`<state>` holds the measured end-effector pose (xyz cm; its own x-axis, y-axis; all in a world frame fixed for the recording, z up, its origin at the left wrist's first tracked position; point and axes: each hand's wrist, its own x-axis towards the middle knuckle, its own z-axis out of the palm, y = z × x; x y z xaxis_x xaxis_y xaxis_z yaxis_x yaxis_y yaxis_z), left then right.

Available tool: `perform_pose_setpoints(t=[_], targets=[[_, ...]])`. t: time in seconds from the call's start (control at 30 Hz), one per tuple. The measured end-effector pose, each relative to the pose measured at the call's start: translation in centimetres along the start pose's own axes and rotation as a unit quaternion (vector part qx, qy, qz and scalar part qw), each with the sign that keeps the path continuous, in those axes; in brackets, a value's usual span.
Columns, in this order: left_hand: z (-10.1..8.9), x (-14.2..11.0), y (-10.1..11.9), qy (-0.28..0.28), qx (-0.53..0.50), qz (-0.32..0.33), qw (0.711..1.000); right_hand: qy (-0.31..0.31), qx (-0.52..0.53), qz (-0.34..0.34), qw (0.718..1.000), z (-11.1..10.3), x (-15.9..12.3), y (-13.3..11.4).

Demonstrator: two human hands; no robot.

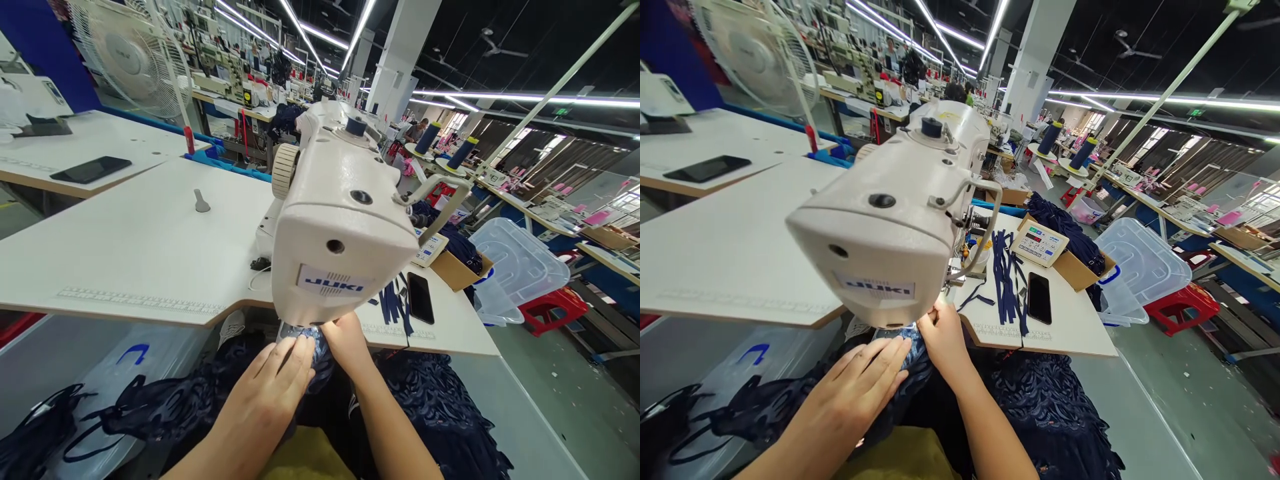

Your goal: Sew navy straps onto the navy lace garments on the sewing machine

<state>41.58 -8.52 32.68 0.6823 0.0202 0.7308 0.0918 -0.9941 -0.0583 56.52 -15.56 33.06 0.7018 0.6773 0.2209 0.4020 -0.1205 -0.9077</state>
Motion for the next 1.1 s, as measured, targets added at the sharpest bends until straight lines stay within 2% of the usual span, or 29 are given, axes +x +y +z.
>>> perform_pose_setpoints(t=[0.23, 0.4, 0.5, 0.87, 1.1], targets=[[-0.5, 1.0, -0.1, -0.028, 0.039, 0.027, 0.998, -0.002, 0.019, 0.010, 1.000, 0.1, 0.8, 0.1], [0.5, 0.3, 0.8, -0.007, 0.040, -0.014, 0.999, -0.013, 0.001, -0.001, 1.000, 0.1, 1.0, 0.2], [0.9, 0.0, 1.2, -0.020, 0.038, -0.018, 0.999, -0.017, -0.014, -0.009, 1.000, 0.0, 1.0, 0.1], [0.8, 0.1, 1.7, -0.029, 0.068, -0.027, 0.997, -0.035, -0.040, -0.031, 0.998, 0.0, 1.2, -0.6], [0.6, 0.1, 1.6, -0.023, 0.078, -0.047, 0.996, -0.006, -0.019, -0.077, 0.997, 0.5, 1.2, -1.1]])
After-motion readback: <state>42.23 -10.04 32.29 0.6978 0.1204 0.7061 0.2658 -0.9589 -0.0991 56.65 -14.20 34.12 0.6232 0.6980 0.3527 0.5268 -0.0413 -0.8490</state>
